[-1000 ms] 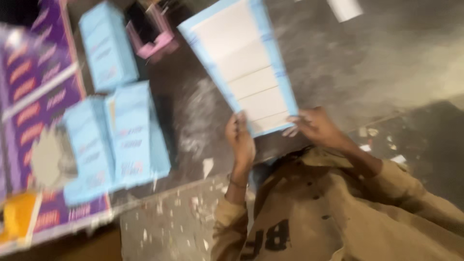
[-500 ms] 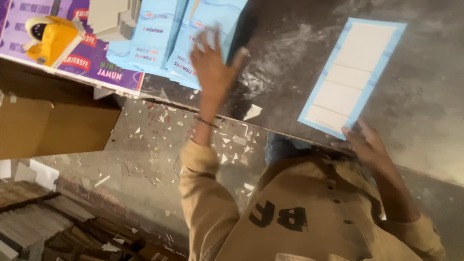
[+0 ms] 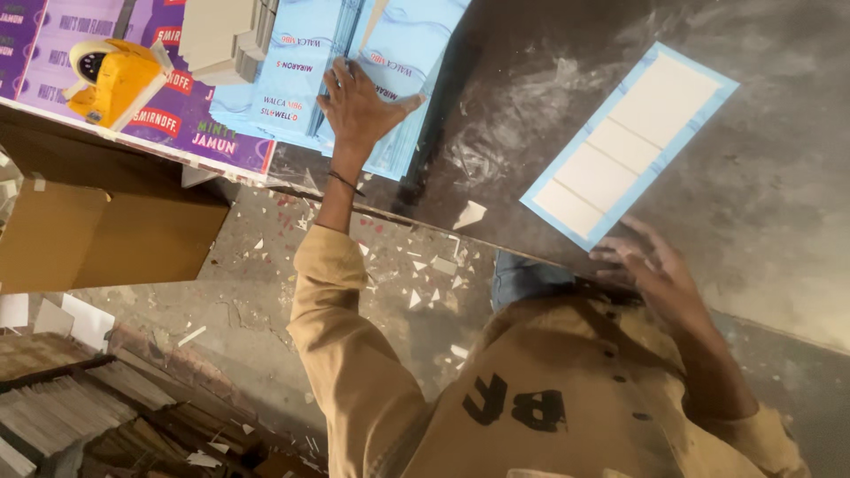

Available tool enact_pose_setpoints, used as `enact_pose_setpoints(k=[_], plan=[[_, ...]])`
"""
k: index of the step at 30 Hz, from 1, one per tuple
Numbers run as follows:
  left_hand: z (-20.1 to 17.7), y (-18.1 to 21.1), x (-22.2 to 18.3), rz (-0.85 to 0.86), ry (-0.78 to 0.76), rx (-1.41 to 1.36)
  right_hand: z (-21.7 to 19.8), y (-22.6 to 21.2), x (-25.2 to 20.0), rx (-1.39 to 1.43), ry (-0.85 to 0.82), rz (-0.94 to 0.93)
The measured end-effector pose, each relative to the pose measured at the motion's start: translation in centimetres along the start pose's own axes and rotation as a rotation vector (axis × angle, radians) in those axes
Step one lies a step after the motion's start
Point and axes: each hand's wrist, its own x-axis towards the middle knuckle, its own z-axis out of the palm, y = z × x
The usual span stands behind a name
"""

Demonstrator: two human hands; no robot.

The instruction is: The person folds and assembles flat-packed cardboard boxes on a workbench. They fold the side flaps, press the seams, and stack the completed boxes. The person handles multiple boxes one at a time, aligning and stacking them into a neat pile.

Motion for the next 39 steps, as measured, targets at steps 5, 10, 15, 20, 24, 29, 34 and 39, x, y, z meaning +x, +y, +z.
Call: enact_pose_setpoints(k=[5,10,15,20,24,29,34,39], plan=[[0.6,0.2,0.2,-0.077,0.032,-0.097,-0.2,-0.5,-0.5,0.022,0.007,0.034],[0.7,-0.2,1.2,-0.033,0.134,-0.150,0.3,-1.1,-0.7,0.069,-0.017,0.005],[0.7,-0.4,2.2,-0.134,0.185,-0.275,0.6,-1.8,-1.0,0.046,0.028,0.061],[1.2,-0.4,1.4,-0.169,0.214,-0.211,0.9,-2.2,-0.8,0.039,0.049,0.116],[1.3,-0.2,1.3,-0.109,0.220,-0.174,0.7,-2.3,-0.4,-0.018,0.039,0.115],[1.7,-1.3,1.1,-0.034,0.118,-0.077,0.4,-1.9,-0.4,0.024,0.039,0.106],[2.0,-1.8,1.6,-0.002,0.002,-0.048,0.0,-1.2,-0.3,0.127,0.050,0.119],[1.0,-1.7,1.4,-0.064,-0.111,-0.053,-0.5,-0.5,0.6,0.221,0.040,0.159]])
